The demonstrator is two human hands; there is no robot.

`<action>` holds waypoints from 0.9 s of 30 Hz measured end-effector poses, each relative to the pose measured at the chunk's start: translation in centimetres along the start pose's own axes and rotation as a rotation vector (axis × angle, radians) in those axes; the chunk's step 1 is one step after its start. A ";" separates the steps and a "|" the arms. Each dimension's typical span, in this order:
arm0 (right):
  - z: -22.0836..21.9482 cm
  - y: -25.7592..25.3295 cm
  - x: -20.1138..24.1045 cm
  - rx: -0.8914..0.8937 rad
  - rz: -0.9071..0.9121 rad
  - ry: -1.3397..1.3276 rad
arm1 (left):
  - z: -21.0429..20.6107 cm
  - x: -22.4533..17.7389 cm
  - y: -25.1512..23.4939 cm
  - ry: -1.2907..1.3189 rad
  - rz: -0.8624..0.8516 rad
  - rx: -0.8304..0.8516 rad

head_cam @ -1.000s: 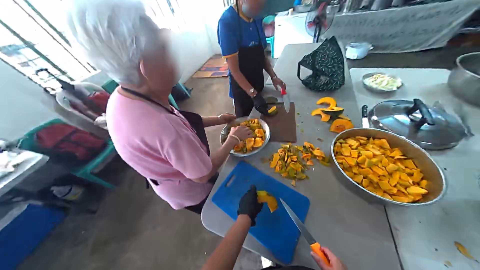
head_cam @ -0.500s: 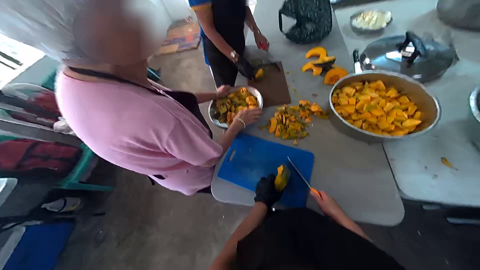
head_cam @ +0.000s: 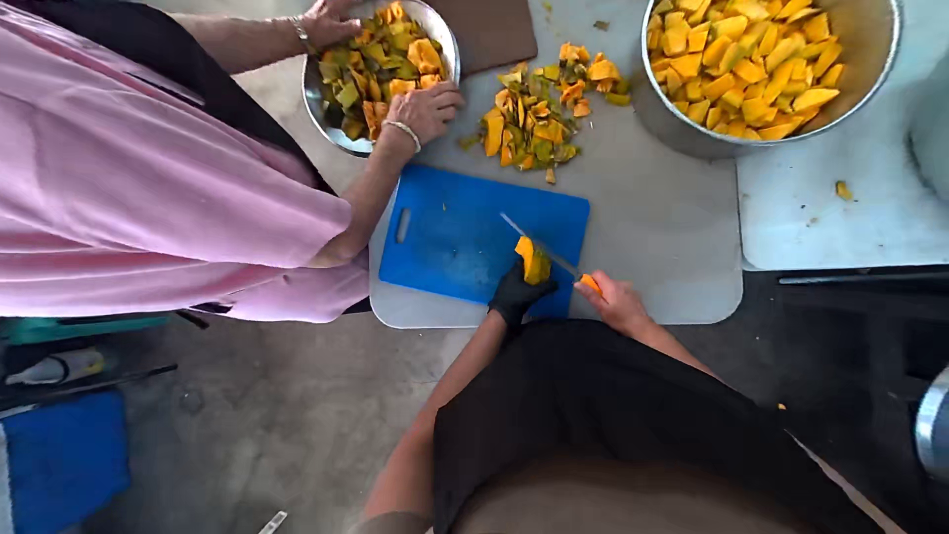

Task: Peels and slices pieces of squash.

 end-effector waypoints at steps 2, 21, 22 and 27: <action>0.2 -0.1 0.1 0.037 0.032 0.070 | -0.1 -0.9 0.2 0.032 0.009 0.005; 1.4 -3.0 3.6 0.336 -0.332 0.186 | 0.8 0.0 -0.7 -0.155 0.049 0.198; 1.4 -3.6 3.5 0.330 -0.355 0.162 | 0.8 0.2 -0.7 -0.136 0.037 0.214; -0.1 -7.6 1.0 0.361 -0.336 -0.084 | 1.2 2.3 -0.2 0.063 -0.036 0.219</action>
Point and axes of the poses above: each hand's wrist, its own y-axis away from the middle knuckle, its own z-axis out of the back of the hand, x = y × z, the point moved 3 cm from there along -y, towards the middle knuckle, and after that the axes turned 7 degrees about x, right-handed, at the moved point
